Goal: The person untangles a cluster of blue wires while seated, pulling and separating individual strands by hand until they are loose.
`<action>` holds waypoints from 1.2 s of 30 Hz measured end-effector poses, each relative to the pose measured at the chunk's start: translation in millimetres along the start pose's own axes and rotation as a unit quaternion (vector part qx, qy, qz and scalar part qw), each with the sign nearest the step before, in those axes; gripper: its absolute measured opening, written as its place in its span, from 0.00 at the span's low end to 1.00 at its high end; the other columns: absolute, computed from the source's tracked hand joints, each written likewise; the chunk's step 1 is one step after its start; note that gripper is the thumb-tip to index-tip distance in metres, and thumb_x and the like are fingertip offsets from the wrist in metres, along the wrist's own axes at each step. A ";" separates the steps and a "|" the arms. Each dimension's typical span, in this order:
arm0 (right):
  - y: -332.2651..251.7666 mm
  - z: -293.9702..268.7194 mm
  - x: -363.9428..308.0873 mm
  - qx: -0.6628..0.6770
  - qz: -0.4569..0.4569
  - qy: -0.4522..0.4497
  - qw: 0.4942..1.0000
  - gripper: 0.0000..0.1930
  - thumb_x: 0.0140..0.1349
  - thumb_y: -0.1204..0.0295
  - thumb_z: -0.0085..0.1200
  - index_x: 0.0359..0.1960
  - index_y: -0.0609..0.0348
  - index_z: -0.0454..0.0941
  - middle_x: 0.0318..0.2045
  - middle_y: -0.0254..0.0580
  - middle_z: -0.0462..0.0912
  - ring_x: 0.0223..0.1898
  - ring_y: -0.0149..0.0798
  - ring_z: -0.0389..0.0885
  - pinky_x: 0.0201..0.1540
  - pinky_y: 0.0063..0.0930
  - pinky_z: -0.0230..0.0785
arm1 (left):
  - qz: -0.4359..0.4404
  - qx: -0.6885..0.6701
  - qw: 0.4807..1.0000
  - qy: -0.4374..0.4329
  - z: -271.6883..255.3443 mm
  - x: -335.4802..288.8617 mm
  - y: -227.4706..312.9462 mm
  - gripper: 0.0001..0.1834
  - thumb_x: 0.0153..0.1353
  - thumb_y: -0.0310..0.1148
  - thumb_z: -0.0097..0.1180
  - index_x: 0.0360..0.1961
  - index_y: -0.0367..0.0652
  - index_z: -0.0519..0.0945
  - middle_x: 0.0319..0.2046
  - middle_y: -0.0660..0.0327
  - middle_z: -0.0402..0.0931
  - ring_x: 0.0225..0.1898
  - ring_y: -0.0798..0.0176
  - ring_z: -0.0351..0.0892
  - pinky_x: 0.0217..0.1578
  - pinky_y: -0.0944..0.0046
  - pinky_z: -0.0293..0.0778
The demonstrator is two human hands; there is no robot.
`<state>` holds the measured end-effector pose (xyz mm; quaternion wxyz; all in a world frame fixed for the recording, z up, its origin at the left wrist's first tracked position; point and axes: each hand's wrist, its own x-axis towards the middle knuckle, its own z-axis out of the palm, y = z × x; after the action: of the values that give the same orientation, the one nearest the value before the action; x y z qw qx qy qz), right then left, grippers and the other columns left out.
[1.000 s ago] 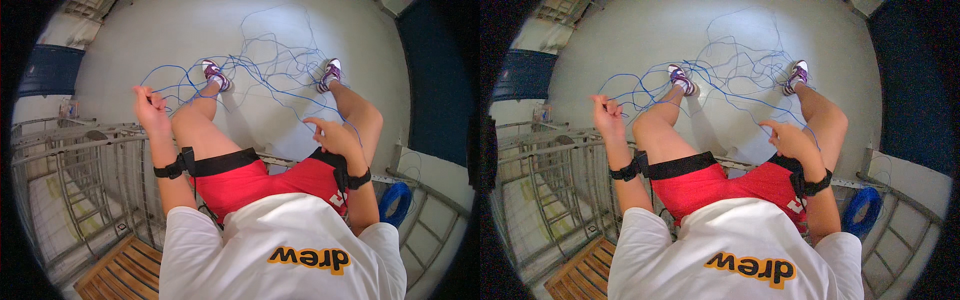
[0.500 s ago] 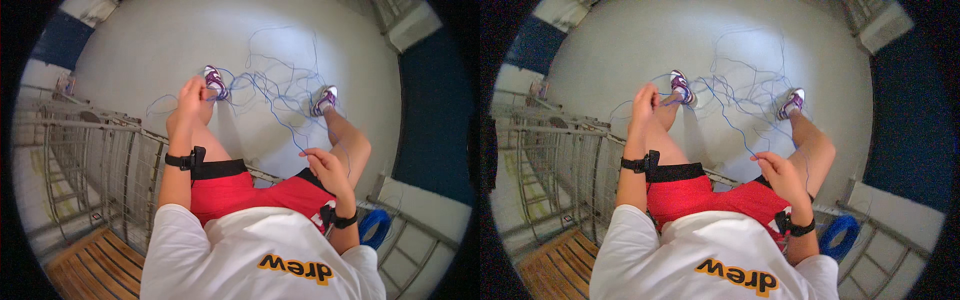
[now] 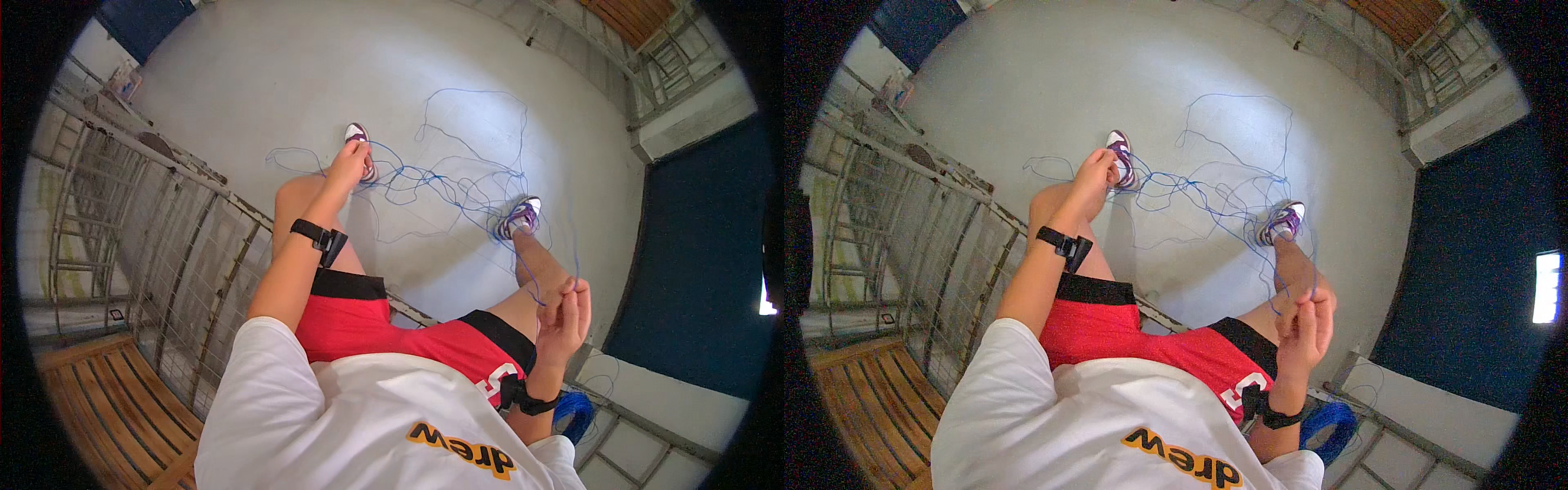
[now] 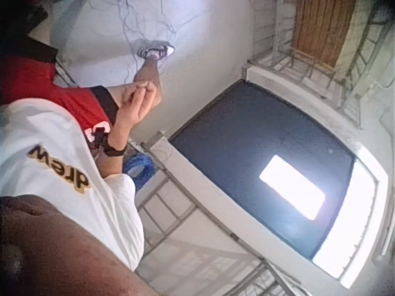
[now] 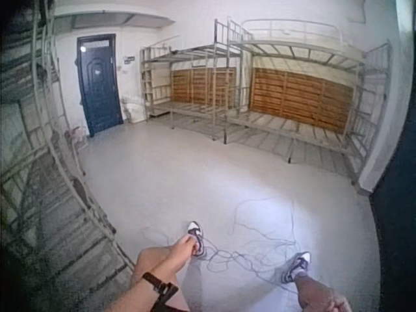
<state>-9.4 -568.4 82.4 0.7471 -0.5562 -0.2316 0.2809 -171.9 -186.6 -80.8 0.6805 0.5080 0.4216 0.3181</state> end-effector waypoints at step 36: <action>-61.0 7.3 -25.3 0.084 -0.267 -0.019 0.960 0.05 0.73 0.67 0.38 0.39 0.52 0.61 0.11 0.34 0.65 0.14 0.29 0.61 0.15 0.24 0.52 | 0.112 0.661 0.607 -0.426 173.4 -52.1 -106.5 0.49 0.45 0.53 0.68 0.64 0.41 0.61 0.57 0.43 0.68 0.59 0.41 0.67 0.55 0.49 0.69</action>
<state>-22.9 -594.1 142.2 0.8343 -0.4042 -0.3613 0.1005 -38.9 -334.9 -147.7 0.2212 0.9413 0.1196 -0.2254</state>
